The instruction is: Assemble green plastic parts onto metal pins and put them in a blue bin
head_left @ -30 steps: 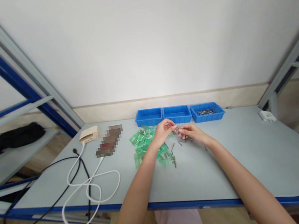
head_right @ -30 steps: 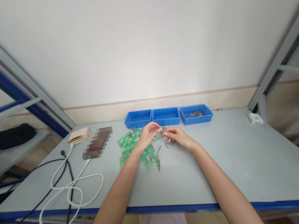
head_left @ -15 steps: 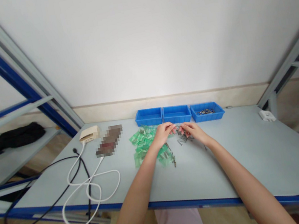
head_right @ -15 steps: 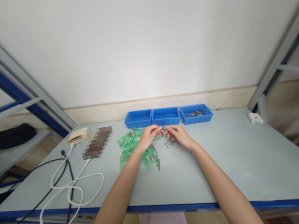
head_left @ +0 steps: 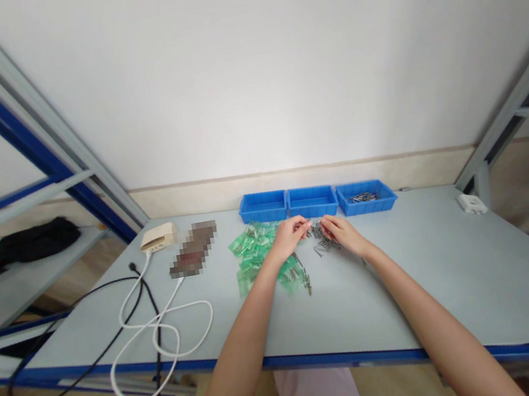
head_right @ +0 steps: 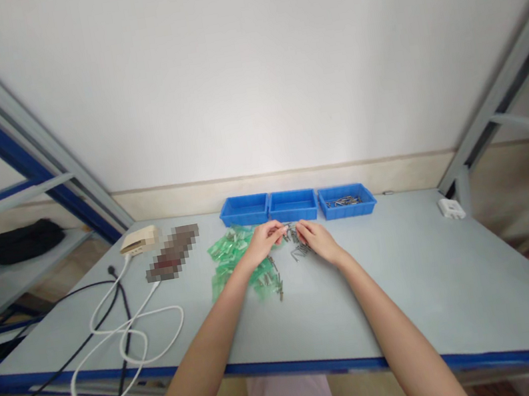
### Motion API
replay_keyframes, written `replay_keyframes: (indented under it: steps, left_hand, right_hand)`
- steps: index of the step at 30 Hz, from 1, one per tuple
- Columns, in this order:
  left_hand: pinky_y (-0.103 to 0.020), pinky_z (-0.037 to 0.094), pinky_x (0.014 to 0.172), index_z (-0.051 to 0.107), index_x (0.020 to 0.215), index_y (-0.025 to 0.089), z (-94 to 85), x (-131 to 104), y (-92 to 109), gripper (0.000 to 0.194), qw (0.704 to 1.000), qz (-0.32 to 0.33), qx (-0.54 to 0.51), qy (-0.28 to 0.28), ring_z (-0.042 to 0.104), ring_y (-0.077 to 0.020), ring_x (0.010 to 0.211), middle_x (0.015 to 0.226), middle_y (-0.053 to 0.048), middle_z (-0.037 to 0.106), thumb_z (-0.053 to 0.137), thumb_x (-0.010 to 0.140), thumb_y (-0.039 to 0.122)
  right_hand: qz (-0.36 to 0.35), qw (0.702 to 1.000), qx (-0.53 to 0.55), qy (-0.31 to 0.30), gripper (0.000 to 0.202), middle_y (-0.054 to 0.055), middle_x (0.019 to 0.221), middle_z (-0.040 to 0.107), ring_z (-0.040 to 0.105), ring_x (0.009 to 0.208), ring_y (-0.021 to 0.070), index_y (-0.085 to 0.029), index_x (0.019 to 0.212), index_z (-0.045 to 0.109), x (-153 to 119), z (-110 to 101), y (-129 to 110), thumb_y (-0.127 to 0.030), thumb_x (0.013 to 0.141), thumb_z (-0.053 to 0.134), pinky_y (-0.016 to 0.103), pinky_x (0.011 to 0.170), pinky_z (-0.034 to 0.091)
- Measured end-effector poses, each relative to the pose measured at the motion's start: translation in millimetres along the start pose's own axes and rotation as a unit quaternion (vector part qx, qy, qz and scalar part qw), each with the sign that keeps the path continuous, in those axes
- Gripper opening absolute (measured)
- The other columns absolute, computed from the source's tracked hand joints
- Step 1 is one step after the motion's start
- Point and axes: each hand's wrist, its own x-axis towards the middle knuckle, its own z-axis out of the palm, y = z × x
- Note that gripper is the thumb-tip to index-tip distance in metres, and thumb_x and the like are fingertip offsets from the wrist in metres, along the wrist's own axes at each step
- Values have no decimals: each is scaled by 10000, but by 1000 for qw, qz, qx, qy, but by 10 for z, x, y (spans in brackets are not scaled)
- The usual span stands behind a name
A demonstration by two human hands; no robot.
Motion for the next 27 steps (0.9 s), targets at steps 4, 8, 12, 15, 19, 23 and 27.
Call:
replay_keyframes:
  steps: [4,8,12,15,19,23,27]
  left_hand:
    - [-205,335,519,544,702,144,-3,2,-2,288,1000,0,-9,5,438,-90,502,532,37,485,508,802,412]
    - [-207,344,531,532,687,143,6,3,11,314,1000,0,-23,4,442,-89,510,534,36,483,503,805,432]
    - [-208,328,526,488,624,148,13,-2,13,378,1000,4,-5,2,425,-85,499,517,38,463,458,829,465]
    - [-210,324,524,474,608,150,18,2,-2,390,1000,4,-2,2,415,-84,491,505,40,452,445,837,465]
    - [-209,343,527,518,708,150,25,16,-26,301,999,7,-44,12,431,-88,494,518,45,465,484,820,427]
    - [-209,343,518,538,752,146,21,15,-10,281,999,-2,-53,12,435,-92,493,519,45,471,514,798,422]
    - [-210,316,513,504,626,145,16,3,24,363,1000,-3,-14,6,401,-82,475,488,45,437,473,821,450]
  right_hand:
    - [-1,999,27,-19,348,-41,568,402,363,532,103,-195,619,412,4,-13,-6,-426,875,369,230,526,293]
    - [12,999,40,-19,363,-46,540,344,323,520,99,-197,563,352,-21,-27,-90,-406,860,352,240,520,260]
    - [34,997,50,-39,396,-51,495,303,283,487,90,-198,512,320,-45,-21,-155,-400,852,340,247,507,233]
    - [32,996,72,-41,405,-57,492,307,279,476,86,-189,534,383,-42,-14,-154,-442,848,359,244,498,223]
    - [23,994,104,-30,361,-64,515,355,299,473,84,-180,658,477,-22,-10,-120,-499,820,430,236,482,223]
    - [26,993,117,-4,366,-66,529,356,298,476,82,-190,654,451,-7,-11,-100,-533,770,500,233,474,223]
    - [20,993,112,-21,447,-54,522,324,279,481,84,-191,561,401,0,-10,-100,-567,801,429,242,476,215]
